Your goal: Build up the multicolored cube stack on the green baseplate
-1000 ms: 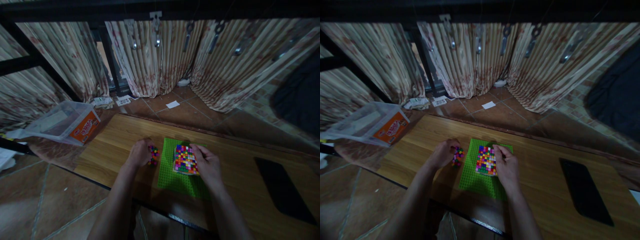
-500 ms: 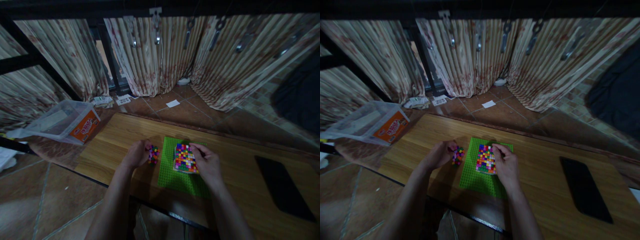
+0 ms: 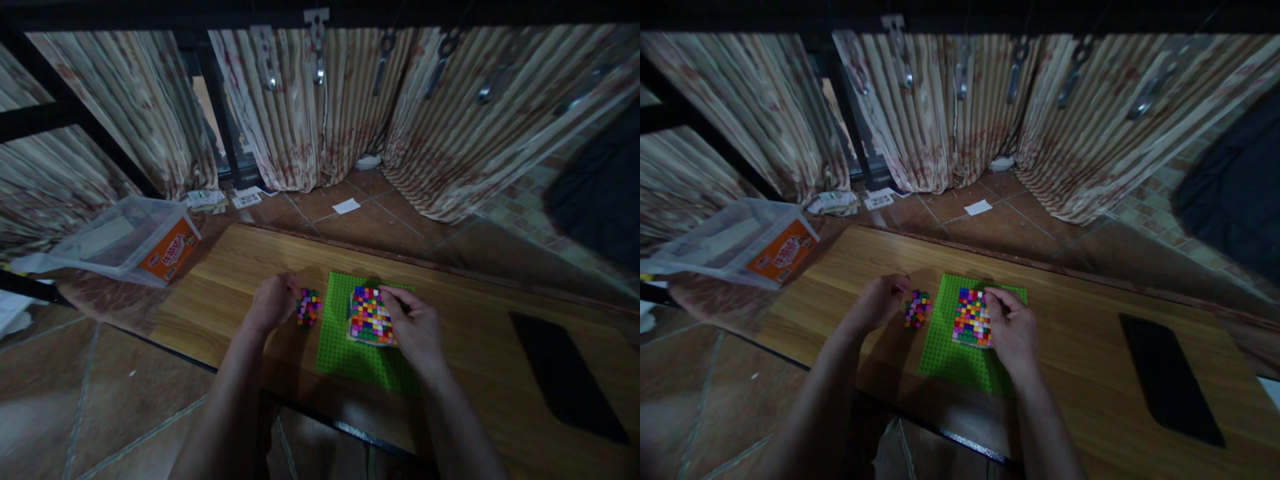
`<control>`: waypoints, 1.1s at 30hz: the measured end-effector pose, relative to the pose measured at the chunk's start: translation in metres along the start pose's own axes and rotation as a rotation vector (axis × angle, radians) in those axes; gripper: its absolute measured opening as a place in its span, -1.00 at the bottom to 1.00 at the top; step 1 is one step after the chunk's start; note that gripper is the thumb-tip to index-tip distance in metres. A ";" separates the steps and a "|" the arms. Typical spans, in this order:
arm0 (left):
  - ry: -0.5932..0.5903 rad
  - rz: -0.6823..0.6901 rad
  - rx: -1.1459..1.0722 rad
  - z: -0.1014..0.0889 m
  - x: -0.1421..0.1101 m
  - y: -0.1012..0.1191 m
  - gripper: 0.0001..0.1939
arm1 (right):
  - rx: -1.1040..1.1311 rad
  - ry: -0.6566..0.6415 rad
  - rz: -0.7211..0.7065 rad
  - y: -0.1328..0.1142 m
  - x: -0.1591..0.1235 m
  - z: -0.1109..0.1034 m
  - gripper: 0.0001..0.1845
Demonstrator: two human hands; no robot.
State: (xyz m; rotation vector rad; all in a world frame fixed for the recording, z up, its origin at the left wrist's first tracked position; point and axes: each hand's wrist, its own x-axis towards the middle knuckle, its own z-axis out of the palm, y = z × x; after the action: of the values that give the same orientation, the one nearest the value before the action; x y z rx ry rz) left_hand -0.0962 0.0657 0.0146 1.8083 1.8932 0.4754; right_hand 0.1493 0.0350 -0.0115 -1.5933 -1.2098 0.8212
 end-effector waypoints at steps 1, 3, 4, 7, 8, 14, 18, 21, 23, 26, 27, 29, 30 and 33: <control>0.006 0.006 0.010 0.000 0.000 -0.001 -0.70 | 0.001 0.002 -0.002 0.000 0.000 0.000 -0.60; -0.023 0.038 0.026 0.001 0.001 -0.002 -0.69 | 0.001 -0.002 -0.005 0.000 0.000 0.000 -0.60; -0.048 0.058 0.028 0.002 0.001 -0.002 -0.68 | 0.000 -0.004 -0.004 0.001 0.000 0.000 -0.59; -0.093 0.110 0.074 0.005 0.002 0.002 -0.64 | -0.003 0.000 0.002 0.002 0.001 0.000 -0.59; -0.092 0.114 0.101 0.006 0.002 0.004 -0.64 | 0.000 -0.001 0.003 0.002 0.001 0.000 -0.59; -0.067 0.076 0.173 0.008 0.003 0.010 -0.73 | 0.008 -0.012 -0.011 0.002 0.000 0.000 -0.64; -0.041 0.084 0.166 0.008 0.003 0.010 -0.76 | 0.002 -0.020 -0.024 0.001 -0.001 0.001 -0.66; -0.008 0.083 0.028 0.003 0.002 0.011 -0.82 | -0.004 -0.006 -0.042 -0.003 -0.002 0.001 -0.66; -0.007 0.103 -0.186 0.000 0.001 0.014 -0.86 | -0.028 0.030 -0.125 -0.009 -0.004 0.000 -0.69; -0.101 0.144 -0.605 -0.001 -0.005 0.026 -0.87 | -0.067 0.086 -0.348 -0.022 -0.009 -0.003 -0.77; -0.157 0.150 -0.737 0.000 -0.008 0.031 -0.85 | -0.065 0.085 -0.410 -0.026 -0.012 -0.003 -0.80; -0.272 0.147 -0.965 0.004 -0.014 0.042 -0.80 | -0.047 0.036 -0.481 -0.034 -0.018 -0.004 -0.84; -0.329 0.139 -1.046 0.007 -0.017 0.047 -0.78 | -0.043 0.002 -0.502 -0.036 -0.022 -0.004 -0.84; -0.414 0.127 -1.189 0.016 -0.023 0.059 -0.77 | -0.051 -0.077 -0.536 -0.040 -0.029 -0.003 -0.84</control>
State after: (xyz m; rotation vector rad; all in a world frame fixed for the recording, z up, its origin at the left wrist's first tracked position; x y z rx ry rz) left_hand -0.0382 0.0456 0.0360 1.0646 0.8431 0.9204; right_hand 0.1302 0.0088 0.0265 -1.1936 -1.6257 0.5077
